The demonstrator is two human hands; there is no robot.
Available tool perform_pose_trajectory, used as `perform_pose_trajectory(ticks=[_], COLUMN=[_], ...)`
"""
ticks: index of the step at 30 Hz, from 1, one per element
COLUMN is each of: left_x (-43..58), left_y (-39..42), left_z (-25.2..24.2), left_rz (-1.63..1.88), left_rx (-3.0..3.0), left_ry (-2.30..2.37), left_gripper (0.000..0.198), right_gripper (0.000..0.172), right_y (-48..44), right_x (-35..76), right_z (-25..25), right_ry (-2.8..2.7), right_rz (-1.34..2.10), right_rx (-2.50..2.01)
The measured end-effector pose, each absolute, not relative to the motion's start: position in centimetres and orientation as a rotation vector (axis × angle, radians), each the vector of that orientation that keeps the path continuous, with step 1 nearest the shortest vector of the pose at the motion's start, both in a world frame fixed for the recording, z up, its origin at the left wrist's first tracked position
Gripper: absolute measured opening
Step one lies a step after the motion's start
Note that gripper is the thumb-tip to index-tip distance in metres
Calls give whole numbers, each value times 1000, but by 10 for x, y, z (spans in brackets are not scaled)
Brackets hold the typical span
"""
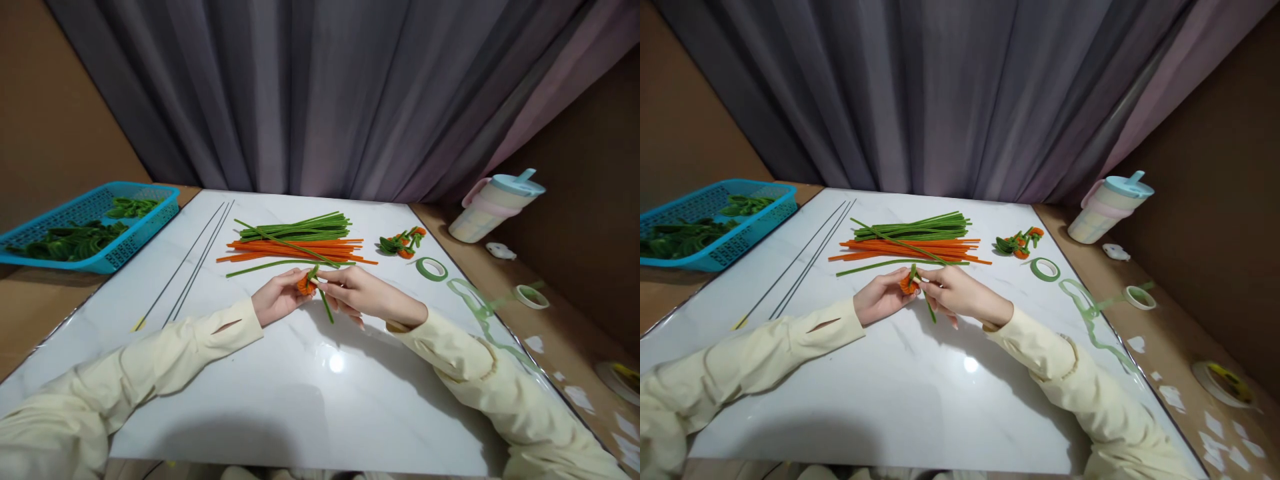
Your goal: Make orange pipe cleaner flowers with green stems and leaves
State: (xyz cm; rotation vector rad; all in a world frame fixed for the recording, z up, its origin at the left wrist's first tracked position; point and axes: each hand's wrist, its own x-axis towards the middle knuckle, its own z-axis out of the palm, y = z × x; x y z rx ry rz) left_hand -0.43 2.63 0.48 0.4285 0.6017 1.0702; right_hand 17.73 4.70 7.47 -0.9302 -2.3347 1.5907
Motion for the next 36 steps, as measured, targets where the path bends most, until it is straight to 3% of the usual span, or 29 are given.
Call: perform_pose_trajectory(ticks=[20,30,36], left_x=[-5,-4,-2], left_y=[26,26,25], left_z=[7,5,9], left_rz=[1030,1026,1035], left_rx=[467,484,482], left_ry=[618,606,663], left_gripper=[14,15,12], right_gripper=[24,20,21], right_y=[46,44,48], right_x=[179,178,179], right_z=[85,76,89], right_ry=[-2471,-2573,-2389], right_rz=[1519,1137,1664], right_rx=[-905,-918,-1047])
